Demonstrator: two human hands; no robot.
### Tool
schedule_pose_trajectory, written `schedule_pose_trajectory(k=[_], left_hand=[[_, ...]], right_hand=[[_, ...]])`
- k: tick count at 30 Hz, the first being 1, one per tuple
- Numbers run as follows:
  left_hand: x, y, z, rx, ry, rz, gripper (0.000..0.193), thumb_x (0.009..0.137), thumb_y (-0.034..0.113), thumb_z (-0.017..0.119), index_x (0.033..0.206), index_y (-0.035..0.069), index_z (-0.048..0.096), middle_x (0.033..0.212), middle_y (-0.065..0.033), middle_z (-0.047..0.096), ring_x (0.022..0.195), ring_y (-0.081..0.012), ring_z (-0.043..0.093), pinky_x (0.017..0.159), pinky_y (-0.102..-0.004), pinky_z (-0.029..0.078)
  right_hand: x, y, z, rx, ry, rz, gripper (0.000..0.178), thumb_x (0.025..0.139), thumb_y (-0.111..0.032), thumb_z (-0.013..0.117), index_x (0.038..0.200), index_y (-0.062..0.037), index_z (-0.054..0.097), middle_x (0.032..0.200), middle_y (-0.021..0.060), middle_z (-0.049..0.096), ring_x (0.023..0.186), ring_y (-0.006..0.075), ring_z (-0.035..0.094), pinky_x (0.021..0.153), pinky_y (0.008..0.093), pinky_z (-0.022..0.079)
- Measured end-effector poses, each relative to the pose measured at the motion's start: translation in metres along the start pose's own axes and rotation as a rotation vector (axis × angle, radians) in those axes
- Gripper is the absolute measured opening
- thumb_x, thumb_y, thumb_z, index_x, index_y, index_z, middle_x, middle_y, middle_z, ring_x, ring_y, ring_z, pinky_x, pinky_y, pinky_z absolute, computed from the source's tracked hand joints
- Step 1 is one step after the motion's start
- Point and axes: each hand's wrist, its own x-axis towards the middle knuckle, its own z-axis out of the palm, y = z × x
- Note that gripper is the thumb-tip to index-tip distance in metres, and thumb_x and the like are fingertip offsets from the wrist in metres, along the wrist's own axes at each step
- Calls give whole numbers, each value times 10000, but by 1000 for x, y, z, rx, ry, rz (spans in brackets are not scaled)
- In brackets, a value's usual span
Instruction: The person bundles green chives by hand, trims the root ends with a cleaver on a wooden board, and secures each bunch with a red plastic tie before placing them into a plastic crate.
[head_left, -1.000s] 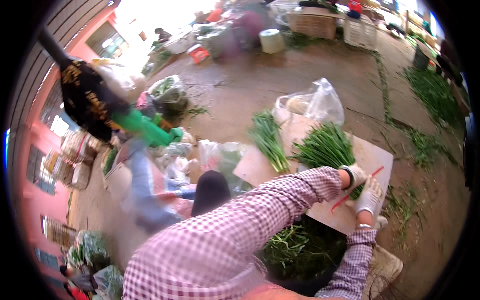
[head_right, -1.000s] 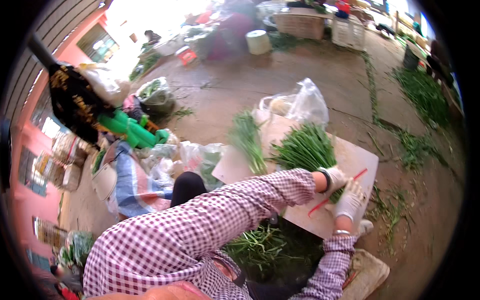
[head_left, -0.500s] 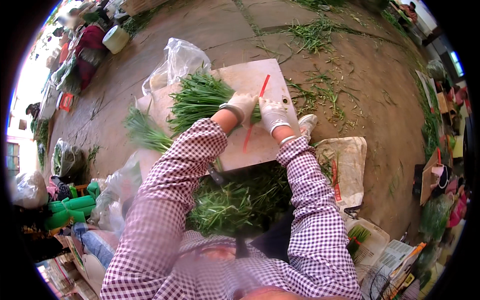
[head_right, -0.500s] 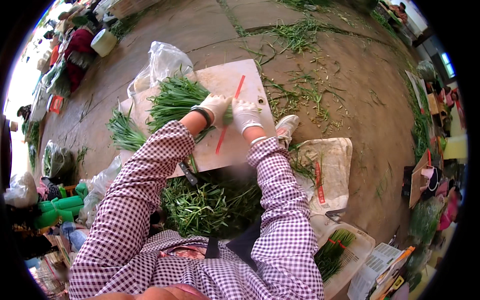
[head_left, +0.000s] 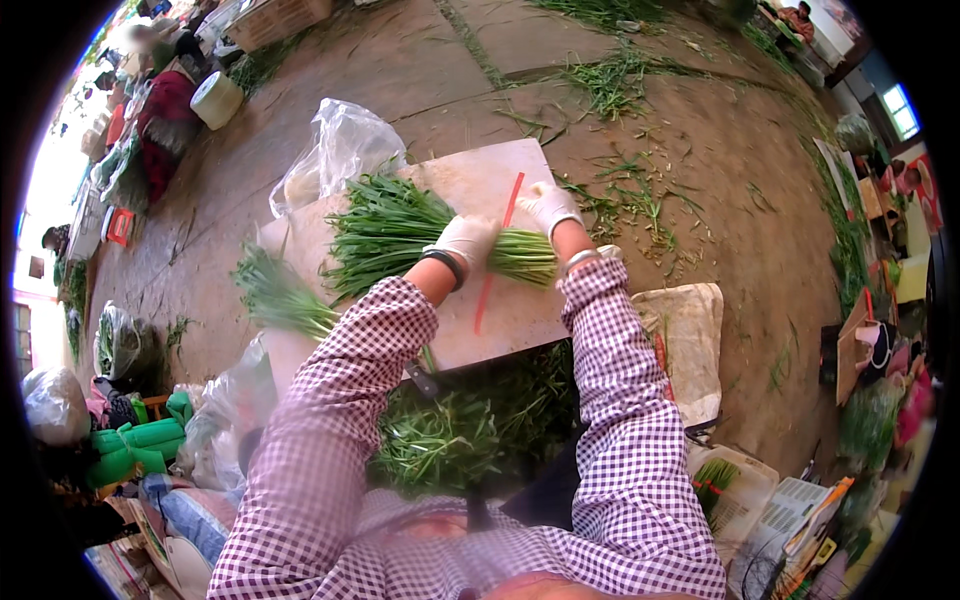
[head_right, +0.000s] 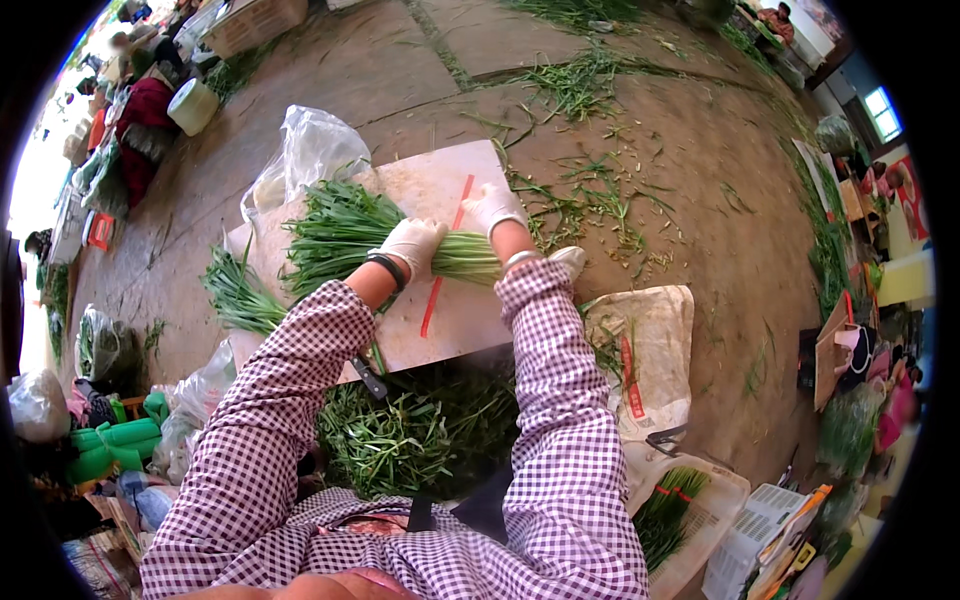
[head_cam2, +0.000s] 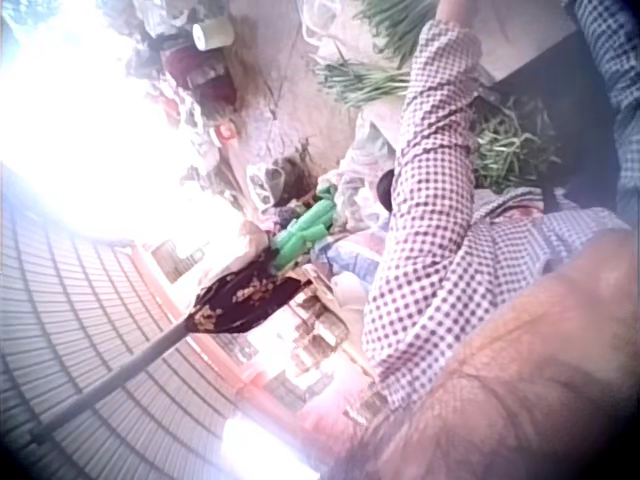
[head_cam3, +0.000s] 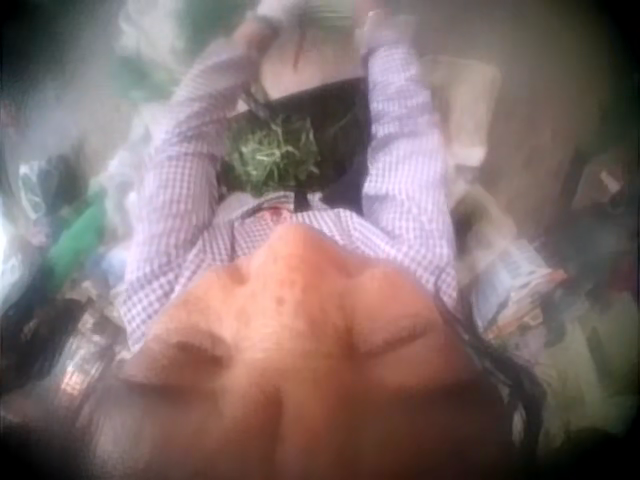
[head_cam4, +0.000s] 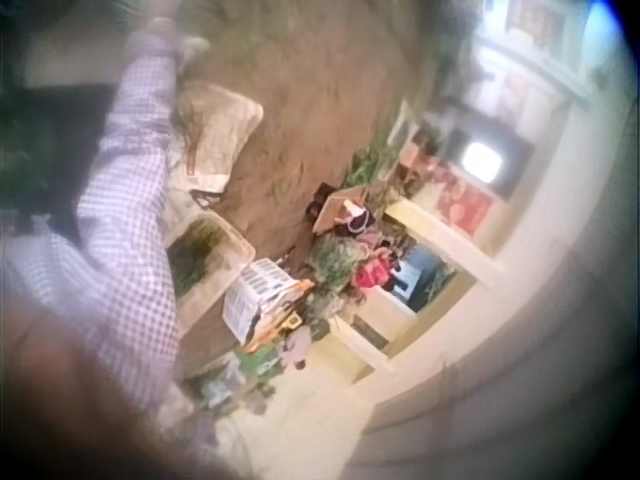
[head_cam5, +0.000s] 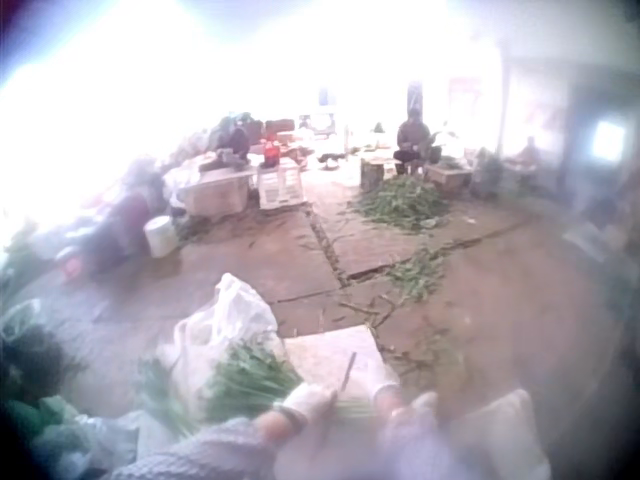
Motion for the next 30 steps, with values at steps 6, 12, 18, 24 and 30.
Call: schedule_pose_trajectory(k=[6,12,18,24,30], left_hand=[[0,-7,17,53,236,101,105,825,114,574,910,80,625,870,-123,680,820,-294,690,731,-399,544],[-17,-9,26,66,284,129,160,793,164,618,927,76,621,833,-117,669,798,-295,681,724,-405,531],[-6,-2,18,-110,143,-27,349,696,162,743,999,45,615,898,-166,689,891,-330,677,808,-386,533],[-4,-1,2,-131,-1,8,559,619,319,812,1121,126,659,1015,-168,670,992,-328,645,883,-401,510],[-12,0,0,-164,39,-9,825,584,357,832,1333,219,514,1079,-174,608,1047,-355,603,908,-421,479]], right_hand=[[75,38,48,164,0,0,432,837,-256,758,1145,26,647,998,121,708,824,223,669,755,332,535],[41,11,56,92,38,-339,226,856,-173,729,1034,-39,695,868,112,720,724,189,655,687,333,520],[-37,-27,19,141,185,-531,139,853,-174,711,908,-48,694,874,131,696,778,291,666,706,370,513],[-83,-28,29,-353,396,-821,58,825,-164,609,815,-131,656,815,85,661,747,294,663,678,430,546],[-158,-13,33,-78,565,-888,143,786,-123,693,927,-145,681,859,52,658,792,260,637,697,392,524]])
